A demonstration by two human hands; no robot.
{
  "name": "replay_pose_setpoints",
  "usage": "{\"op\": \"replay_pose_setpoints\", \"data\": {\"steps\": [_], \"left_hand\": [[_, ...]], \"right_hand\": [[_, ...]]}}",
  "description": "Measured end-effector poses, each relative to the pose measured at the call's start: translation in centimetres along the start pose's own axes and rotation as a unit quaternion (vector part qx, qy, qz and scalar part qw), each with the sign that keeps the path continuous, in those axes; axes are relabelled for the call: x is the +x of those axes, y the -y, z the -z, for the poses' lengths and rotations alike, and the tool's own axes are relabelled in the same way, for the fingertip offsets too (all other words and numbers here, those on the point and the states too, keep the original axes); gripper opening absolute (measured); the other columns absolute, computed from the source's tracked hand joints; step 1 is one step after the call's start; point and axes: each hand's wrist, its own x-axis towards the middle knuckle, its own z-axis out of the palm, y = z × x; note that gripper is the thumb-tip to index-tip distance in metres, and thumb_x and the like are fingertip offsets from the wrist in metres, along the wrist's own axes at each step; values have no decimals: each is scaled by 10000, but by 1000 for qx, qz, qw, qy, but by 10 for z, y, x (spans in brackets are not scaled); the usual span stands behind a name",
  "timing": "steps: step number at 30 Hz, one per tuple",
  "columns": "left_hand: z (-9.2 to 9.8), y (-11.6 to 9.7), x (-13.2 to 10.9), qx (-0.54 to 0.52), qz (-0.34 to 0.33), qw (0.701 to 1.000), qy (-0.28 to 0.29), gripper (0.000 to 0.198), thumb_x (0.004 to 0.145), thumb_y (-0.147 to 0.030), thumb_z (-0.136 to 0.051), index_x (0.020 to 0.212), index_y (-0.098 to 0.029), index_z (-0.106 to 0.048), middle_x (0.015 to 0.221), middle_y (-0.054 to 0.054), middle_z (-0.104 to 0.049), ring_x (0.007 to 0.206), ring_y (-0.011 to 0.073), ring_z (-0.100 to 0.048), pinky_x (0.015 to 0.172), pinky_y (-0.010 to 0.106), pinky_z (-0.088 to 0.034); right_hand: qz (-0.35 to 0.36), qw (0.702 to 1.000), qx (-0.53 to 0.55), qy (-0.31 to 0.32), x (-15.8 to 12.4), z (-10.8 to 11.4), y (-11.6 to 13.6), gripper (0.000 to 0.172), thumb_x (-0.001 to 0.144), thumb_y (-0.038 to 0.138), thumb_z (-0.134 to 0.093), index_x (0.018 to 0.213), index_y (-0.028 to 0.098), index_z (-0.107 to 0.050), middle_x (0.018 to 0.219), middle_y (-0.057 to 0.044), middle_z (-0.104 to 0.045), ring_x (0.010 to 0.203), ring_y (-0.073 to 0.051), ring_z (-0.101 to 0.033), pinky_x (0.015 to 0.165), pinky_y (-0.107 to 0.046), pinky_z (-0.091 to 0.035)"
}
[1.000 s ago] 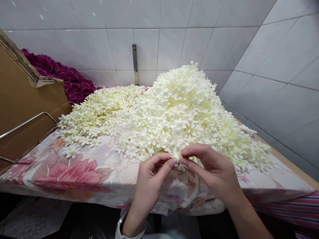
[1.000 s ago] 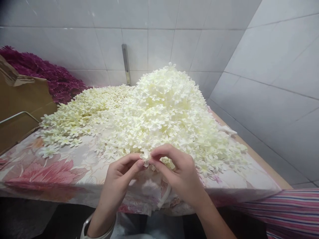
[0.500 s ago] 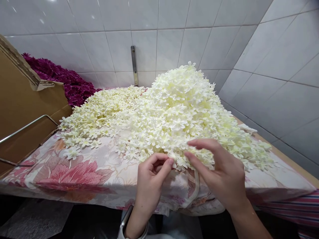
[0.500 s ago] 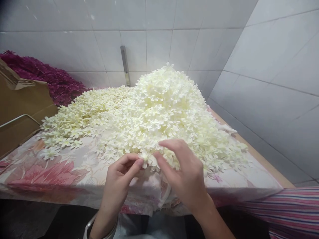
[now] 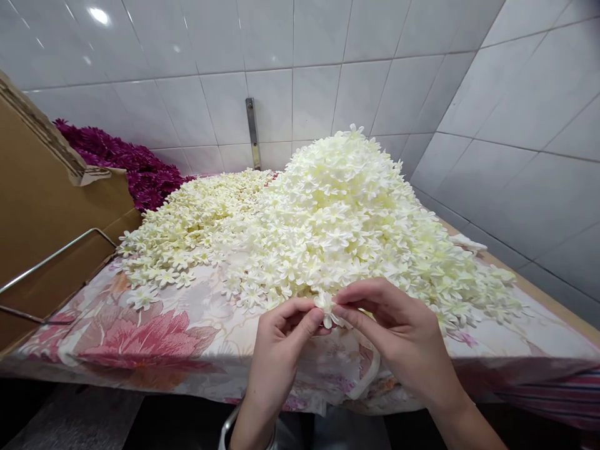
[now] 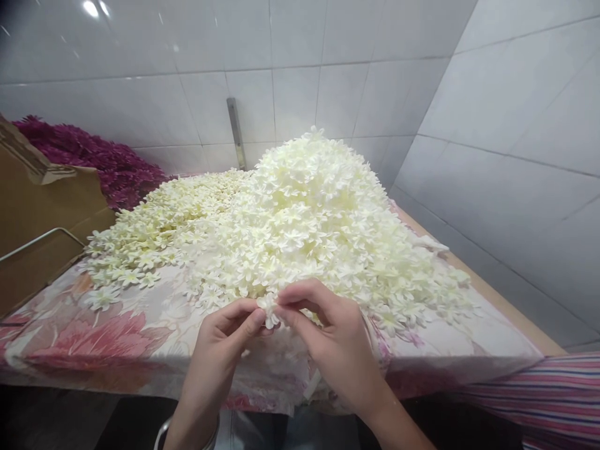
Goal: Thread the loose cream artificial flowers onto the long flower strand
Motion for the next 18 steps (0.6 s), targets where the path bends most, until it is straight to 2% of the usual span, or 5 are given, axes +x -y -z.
{"op": "replay_pose_setpoints", "data": {"steps": [3,7,11,14,18], "left_hand": [[-2,-3,-6,-4,-12,996,-85,163,659,-302,-748,673,-158,-673,623,-2,-678,597,126,-641,584,182,-515],[2,-6,-10,11,-32,987,-156,184,630,-303,-760,663,-156,-653,620,-4,-668,602,131,-636,550,177,-502],[9,-10,-8,-13,-18,988,-151,164,624,-281,-752,634,-158,-644,587,-20,-653,564,117,-618,558,185,-502],[12,-12,-6,-25,-20,990,-139,145,630,-260,-750,615,-154,-652,574,-25,-648,551,94,-596,550,161,-482],[16,-11,-3,-36,-21,994,-104,175,621,-260,-771,606,-149,-637,552,-27,-639,536,85,-588,510,141,-459]], "right_hand": [[35,996,-62,-49,5,-3,1,59,830,171,-639,865,215,-624,819,-3,-644,760,-155,-633,690,-250,-562],[139,963,-201,-117,24,-9,1,106,841,112,-598,891,206,-596,815,-8,-649,740,-160,-637,681,-277,-546],[200,930,-294,-92,44,-15,2,114,853,83,-555,923,171,-573,817,-47,-653,712,-177,-645,631,-282,-539],[225,917,-320,-82,44,-17,6,131,869,84,-527,961,168,-567,851,-69,-649,765,-196,-638,659,-302,-530],[179,959,-219,-32,28,-13,17,120,855,139,-599,951,203,-568,870,-21,-640,775,-161,-614,681,-258,-509]]}}
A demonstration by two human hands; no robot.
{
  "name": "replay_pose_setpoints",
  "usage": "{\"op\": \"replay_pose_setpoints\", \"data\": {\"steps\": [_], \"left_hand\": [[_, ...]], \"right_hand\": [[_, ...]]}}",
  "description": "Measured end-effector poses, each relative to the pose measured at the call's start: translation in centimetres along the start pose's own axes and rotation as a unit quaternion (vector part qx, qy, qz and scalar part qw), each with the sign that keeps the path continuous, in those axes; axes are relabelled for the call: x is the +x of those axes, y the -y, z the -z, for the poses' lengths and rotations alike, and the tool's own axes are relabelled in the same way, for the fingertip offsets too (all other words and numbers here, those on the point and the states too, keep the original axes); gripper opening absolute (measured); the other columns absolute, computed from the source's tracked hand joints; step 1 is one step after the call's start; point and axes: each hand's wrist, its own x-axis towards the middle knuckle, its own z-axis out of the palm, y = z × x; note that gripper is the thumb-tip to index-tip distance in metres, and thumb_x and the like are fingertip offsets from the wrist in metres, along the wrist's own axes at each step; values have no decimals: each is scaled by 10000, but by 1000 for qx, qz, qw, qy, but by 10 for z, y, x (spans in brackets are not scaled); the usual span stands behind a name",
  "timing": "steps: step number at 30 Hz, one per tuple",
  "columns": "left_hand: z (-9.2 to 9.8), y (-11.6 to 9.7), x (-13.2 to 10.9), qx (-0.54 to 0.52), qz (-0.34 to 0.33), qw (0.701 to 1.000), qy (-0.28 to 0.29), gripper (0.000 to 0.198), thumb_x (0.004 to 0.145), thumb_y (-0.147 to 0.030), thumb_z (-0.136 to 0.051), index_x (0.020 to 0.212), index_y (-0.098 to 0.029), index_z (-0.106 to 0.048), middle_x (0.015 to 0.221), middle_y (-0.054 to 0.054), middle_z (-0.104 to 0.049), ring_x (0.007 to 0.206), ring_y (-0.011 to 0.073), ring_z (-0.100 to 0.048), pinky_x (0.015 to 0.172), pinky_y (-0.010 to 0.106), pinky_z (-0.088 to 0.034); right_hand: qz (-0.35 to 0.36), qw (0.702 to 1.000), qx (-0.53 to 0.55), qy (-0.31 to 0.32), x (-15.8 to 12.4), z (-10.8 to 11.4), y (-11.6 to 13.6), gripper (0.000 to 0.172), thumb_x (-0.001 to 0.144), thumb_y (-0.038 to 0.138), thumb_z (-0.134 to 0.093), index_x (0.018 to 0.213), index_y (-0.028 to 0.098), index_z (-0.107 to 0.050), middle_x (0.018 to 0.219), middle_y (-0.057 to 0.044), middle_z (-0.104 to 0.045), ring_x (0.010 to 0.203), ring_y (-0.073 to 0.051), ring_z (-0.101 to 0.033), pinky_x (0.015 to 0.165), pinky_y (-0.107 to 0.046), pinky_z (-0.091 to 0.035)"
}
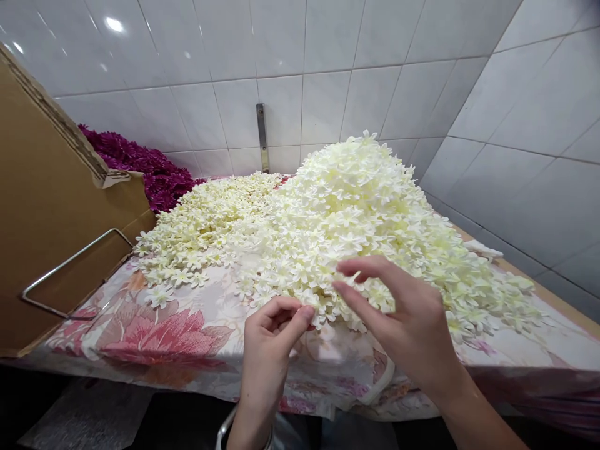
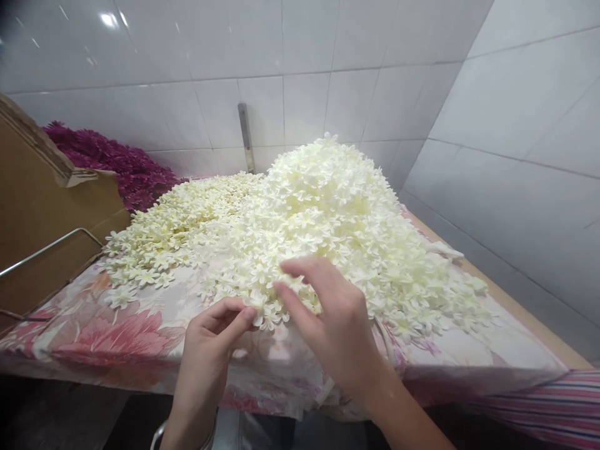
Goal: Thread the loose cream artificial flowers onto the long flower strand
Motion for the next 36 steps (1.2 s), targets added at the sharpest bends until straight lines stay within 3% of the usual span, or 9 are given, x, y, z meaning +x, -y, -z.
{"op": "replay_pose_setpoints", "data": {"steps": [5,9,11,15,17,21,24,30,36], "left_hand": [[5,4,3,1,19,998,60,198,618,-268,-787,605,-140,-638,543,-17,-639,512,85,-582,459,138,-436],[5,4,3,-2,35,997,67,190,611,-287,-795,624,-148,-666,554,-18,-656,537,94,-616,510,145,-480],[3,3,0,-9,19,999,37,189,616,-296,-788,617,-149,-670,568,-17,-663,552,102,-631,549,159,-508],[-2,-1,-6,-18,-12,999,-42,161,607,-270,-784,638,-148,-683,598,-9,-681,584,128,-660,587,180,-537],[-1,-1,-8,-28,-14,998,-59,146,599,-249,-784,648,-151,-688,612,-10,-688,606,135,-672,606,183,-545],[2,-2,-8,-35,-12,998,-45,114,602,-222,-776,626,-155,-688,588,-22,-682,570,103,-651,575,144,-523],[2,-3,-7,-34,-20,999,-36,87,623,-201,-758,610,-154,-685,555,-34,-659,531,70,-613,547,113,-489],[5,1,-6,-41,5,999,11,148,596,-202,-791,613,-153,-652,542,-36,-654,522,64,-593,517,110,-469],[9,6,-3,-38,20,998,48,155,615,-247,-795,665,-154,-682,596,-21,-684,567,92,-639,566,144,-511]], "right_hand": [[-103,978,141,118,-13,3,6,125,834,204,-654,933,229,-584,841,32,-625,741,-118,-598,666,-209,-493],[-149,963,193,113,-16,-1,3,97,837,185,-650,908,231,-603,831,36,-637,742,-113,-626,673,-192,-516],[-127,976,165,55,-14,-2,1,85,836,162,-643,884,223,-610,832,29,-645,749,-120,-632,680,-196,-528],[-26,997,-15,-74,2,-2,-6,116,837,102,-612,890,204,-602,821,2,-656,728,-140,-635,659,-233,-537],[14,992,-87,-86,13,-3,-11,115,844,97,-595,910,191,-596,842,-26,-658,740,-161,-640,651,-260,-539],[69,983,-166,-39,26,-4,-10,211,860,93,-554,1067,130,-566,916,-105,-647,890,-246,-617,755,-378,-526],[64,994,-89,-6,19,-2,1,200,869,99,-544,1061,153,-556,922,-81,-642,917,-222,-601,775,-340,-508],[-86,982,108,132,-10,2,13,233,849,158,-617,1053,253,-556,893,35,-630,801,-112,-609,716,-199,-484],[-179,952,220,117,-18,-4,6,135,857,204,-626,964,277,-589,901,54,-628,800,-93,-623,714,-167,-498]]}}
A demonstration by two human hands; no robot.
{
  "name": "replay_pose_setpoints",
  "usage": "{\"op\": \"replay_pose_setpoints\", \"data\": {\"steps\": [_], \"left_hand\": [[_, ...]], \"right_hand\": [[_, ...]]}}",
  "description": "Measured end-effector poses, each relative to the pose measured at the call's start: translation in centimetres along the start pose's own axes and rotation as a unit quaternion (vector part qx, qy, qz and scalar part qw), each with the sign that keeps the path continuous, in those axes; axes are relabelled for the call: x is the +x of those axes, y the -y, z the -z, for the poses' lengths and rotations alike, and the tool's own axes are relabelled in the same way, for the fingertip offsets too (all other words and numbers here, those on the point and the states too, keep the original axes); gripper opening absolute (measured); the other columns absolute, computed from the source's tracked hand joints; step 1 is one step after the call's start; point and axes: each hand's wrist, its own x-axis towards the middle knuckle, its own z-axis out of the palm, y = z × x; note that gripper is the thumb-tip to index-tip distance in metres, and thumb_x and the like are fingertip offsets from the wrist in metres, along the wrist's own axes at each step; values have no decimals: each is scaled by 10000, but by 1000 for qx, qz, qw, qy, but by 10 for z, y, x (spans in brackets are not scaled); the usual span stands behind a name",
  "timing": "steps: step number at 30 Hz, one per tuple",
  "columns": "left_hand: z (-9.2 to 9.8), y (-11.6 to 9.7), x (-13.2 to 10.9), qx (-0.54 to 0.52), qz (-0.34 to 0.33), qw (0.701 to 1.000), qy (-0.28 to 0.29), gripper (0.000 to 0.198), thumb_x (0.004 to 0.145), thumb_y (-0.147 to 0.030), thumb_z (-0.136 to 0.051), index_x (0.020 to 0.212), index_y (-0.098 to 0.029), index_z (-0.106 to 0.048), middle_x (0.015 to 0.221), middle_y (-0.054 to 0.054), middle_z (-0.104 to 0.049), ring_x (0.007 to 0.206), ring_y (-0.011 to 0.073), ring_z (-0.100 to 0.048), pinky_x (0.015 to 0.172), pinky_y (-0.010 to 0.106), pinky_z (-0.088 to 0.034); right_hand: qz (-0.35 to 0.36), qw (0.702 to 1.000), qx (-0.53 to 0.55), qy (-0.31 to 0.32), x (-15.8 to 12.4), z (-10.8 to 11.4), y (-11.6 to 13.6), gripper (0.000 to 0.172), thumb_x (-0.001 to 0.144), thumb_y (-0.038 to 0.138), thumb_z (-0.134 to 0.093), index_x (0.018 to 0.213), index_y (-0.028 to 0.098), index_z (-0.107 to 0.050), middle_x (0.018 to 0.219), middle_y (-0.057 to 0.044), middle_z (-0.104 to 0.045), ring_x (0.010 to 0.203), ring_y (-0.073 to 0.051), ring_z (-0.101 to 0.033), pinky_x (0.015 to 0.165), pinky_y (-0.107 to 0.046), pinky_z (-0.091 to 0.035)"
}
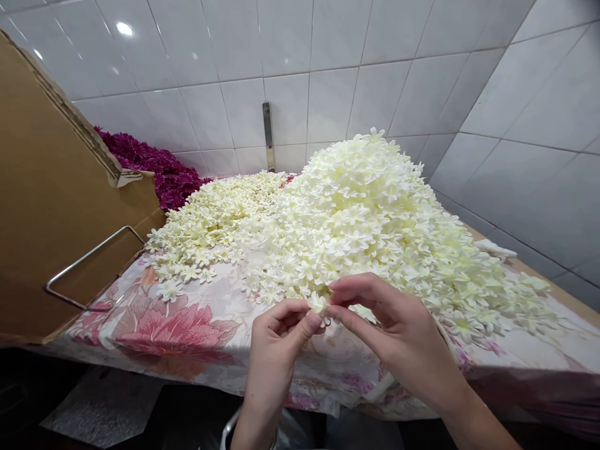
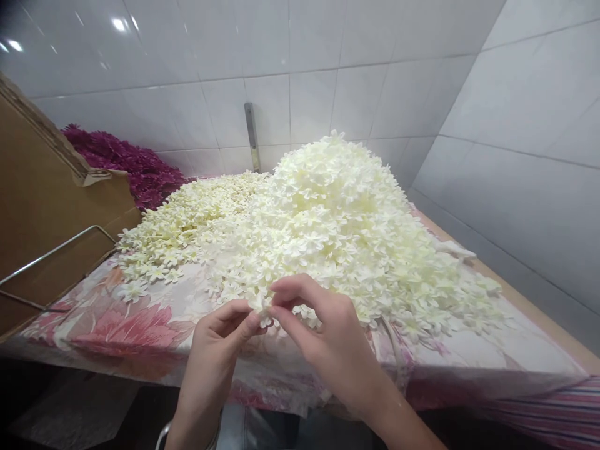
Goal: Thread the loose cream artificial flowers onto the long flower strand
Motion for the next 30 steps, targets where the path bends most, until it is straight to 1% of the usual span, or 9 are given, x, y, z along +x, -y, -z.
{"op": "replay_pose_setpoints", "data": {"steps": [4,9,11,14,18,21,23,26,30], "left_hand": [[-5,-2,-2,-14,9,999,-36,149,627,-264,-780,668,-152,-692,614,-13,-694,578,115,-666,584,163,-530],[-9,-5,-5,-13,-13,996,-88,131,614,-224,-773,620,-149,-666,558,-22,-669,538,86,-633,556,128,-502],[-9,-7,-6,-11,-26,995,-91,133,623,-224,-764,613,-149,-655,552,-24,-656,552,90,-633,559,131,-504],[-10,-9,-9,-2,-48,995,-82,129,642,-249,-754,652,-161,-661,592,-22,-656,600,109,-645,579,152,-522],[-13,-11,-19,27,-80,995,-56,129,679,-267,-725,649,-166,-650,843,28,-720,629,125,-648,571,188,-531],[-14,-11,-25,61,-80,995,-10,144,711,-265,-703,622,-173,-636,1064,67,-710,659,141,-664,591,210,-530],[-13,-9,-27,85,-90,992,6,120,718,-257,-697,636,-184,-649,1138,82,-684,787,191,-685,637,231,-533],[-11,-6,-28,126,-117,985,24,93,739,-244,-674,660,-199,-660,1188,90,-657,1001,259,-652,727,271,-533],[-11,-4,-29,189,-160,967,55,96,771,-222,-630,683,-218,-668,1176,81,-664,1099,268,-605,873,320,-491]], "right_hand": [[4,999,1,-39,0,0,-2,110,849,203,-637,931,268,-605,898,50,-633,797,-88,-620,719,-148,-505],[47,984,-28,-169,9,9,4,159,808,186,-681,937,259,-623,885,29,-629,815,-104,-604,796,-184,-512],[30,988,15,-153,14,12,8,159,800,208,-695,937,250,-625,858,17,-628,795,-113,-611,762,-190,-532],[-9,993,75,-85,17,12,12,128,811,223,-681,923,240,-621,825,9,-623,766,-117,-620,685,-175,-546],[-37,994,96,-27,13,6,12,86,826,219,-649,904,224,-615,854,-3,-616,786,-127,-623,686,-183,-546],[-53,992,115,-13,9,4,9,75,836,232,-636,908,227,-615,858,-5,-627,805,-131,-630,707,-186,-548],[-68,989,129,-7,7,5,8,79,844,245,-629,920,225,-617,859,-12,-637,793,-135,-638,702,-193,-556],[-74,987,142,-3,5,6,6,100,863,271,-612,953,228,-620,872,-18,-645,763,-130,-645,675,-191,-565],[-79,985,150,-11,4,3,5,200,798,297,-698,965,228,-611,857,-14,-646,796,-140,-648,682,-181,-564]]}}
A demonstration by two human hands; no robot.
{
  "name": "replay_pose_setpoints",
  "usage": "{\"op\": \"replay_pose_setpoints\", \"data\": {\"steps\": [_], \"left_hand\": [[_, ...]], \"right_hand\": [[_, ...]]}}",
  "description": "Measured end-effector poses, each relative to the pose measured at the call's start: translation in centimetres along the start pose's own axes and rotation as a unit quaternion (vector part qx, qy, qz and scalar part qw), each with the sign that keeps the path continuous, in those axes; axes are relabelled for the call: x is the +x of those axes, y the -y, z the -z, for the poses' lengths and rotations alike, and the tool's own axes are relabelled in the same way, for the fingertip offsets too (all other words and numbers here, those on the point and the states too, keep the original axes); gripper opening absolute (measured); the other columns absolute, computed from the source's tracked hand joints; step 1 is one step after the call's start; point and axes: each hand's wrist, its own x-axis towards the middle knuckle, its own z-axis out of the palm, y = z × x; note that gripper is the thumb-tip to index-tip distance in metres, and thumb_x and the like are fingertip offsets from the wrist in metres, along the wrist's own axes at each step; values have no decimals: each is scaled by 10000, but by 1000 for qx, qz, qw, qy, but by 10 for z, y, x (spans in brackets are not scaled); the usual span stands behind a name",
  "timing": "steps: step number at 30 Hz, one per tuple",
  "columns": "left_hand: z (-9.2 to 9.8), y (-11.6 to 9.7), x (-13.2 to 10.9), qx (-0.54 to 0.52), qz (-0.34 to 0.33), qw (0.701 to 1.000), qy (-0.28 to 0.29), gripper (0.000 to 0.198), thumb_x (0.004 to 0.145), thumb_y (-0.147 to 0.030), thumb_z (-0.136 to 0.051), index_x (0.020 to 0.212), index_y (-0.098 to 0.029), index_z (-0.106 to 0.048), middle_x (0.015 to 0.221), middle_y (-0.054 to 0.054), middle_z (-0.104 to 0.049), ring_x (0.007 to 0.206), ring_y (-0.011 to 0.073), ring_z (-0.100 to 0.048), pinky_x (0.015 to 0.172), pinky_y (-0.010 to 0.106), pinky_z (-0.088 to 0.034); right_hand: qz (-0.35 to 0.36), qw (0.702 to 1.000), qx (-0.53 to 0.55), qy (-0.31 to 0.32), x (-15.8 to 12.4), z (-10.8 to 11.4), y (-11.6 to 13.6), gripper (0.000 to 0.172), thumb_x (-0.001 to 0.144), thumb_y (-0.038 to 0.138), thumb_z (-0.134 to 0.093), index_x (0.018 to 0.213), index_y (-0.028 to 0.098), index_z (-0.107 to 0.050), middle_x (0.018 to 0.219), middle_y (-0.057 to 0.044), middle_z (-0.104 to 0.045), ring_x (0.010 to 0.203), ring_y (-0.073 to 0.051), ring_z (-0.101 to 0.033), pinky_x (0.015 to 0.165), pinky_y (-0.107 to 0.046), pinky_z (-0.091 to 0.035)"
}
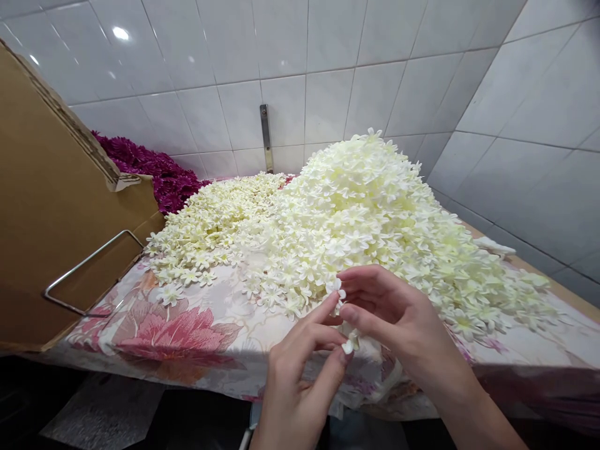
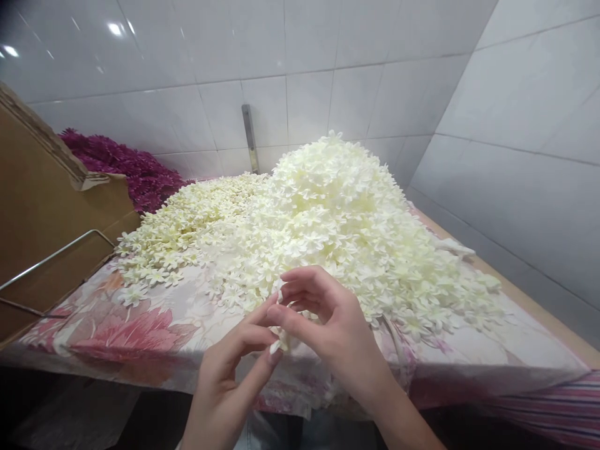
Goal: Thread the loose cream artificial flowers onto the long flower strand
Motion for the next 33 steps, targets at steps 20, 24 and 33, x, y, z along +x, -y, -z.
{"op": "replay_pose_setpoints", "data": {"steps": [20,24,33], "left_hand": [[2,-1,8,-29,73,993,-86,139,728,-286,-680,643,-181,-649,1205,105,-644,647,160,-640,580,240,-516],[1,-1,9,-53,105,988,-99,164,706,-313,-699,640,-171,-647,1175,101,-659,554,111,-598,533,219,-508],[2,4,17,-76,116,984,-114,142,724,-301,-694,785,-178,-732,690,18,-708,541,125,-608,506,199,-496]], "right_hand": [[262,822,-505,-33,95,20,25,365,640,90,-794,849,168,-505,696,15,-609,581,-143,-584,535,-256,-490],[295,782,-548,-28,98,19,27,448,577,89,-841,909,140,-546,865,-62,-635,791,-226,-599,651,-334,-507],[210,910,-337,120,20,10,32,88,863,194,-591,946,202,-562,816,-4,-631,727,-135,-612,599,-222,-512]]}}
